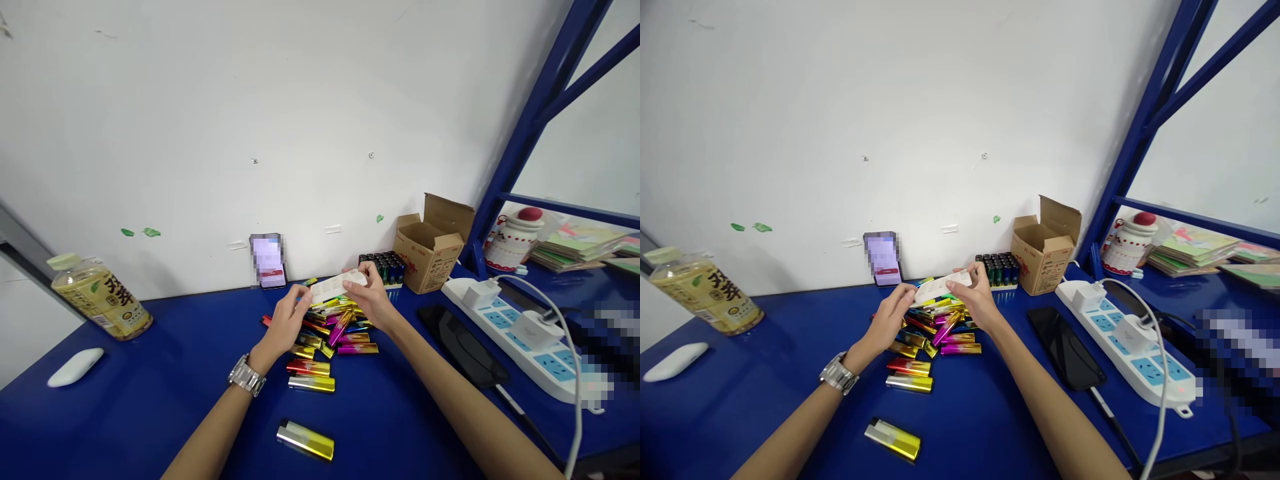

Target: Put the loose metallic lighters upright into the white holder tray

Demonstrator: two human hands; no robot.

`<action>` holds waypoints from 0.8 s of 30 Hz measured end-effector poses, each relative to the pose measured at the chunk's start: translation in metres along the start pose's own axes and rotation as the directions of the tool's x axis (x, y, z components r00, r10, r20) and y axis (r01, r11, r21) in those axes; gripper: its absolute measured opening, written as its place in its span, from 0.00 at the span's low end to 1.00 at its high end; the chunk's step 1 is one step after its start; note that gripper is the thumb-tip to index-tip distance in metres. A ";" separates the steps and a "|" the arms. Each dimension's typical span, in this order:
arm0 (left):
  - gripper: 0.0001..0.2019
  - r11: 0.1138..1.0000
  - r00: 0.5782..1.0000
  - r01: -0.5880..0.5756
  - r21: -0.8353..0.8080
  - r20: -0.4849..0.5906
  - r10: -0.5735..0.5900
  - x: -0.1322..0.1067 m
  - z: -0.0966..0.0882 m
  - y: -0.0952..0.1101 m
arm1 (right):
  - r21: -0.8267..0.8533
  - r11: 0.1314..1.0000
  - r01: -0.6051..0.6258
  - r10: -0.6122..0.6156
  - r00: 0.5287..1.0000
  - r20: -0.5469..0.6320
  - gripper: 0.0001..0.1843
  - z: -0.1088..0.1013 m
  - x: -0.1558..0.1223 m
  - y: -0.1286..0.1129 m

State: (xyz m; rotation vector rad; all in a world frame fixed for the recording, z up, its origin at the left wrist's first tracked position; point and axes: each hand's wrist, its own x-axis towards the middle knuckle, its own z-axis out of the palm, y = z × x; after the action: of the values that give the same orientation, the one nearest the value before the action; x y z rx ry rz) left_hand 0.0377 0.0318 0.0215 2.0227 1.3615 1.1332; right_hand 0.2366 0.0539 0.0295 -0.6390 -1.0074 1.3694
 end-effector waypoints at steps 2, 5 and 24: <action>0.19 0.985 0.997 0.073 -0.155 0.034 -0.069 0.000 -0.005 0.000 | 0.012 1.000 -0.002 0.001 0.999 0.036 0.31 0.004 -0.004 0.002; 0.29 0.975 0.992 0.114 -0.193 0.081 -0.100 -0.004 -0.013 0.000 | 0.005 1.000 -0.024 0.023 0.992 0.121 0.32 0.012 -0.008 0.008; 0.42 0.842 0.928 0.338 0.420 0.001 -0.372 -0.083 -0.168 -0.094 | -0.912 0.015 0.411 0.014 0.912 0.411 0.10 0.041 -0.031 0.039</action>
State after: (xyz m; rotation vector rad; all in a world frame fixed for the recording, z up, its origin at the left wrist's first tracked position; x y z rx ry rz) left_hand -0.1656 -0.0175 0.0151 1.9345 1.9644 0.6233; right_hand 0.1848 0.0215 0.0089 -1.2536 -2.3015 0.1852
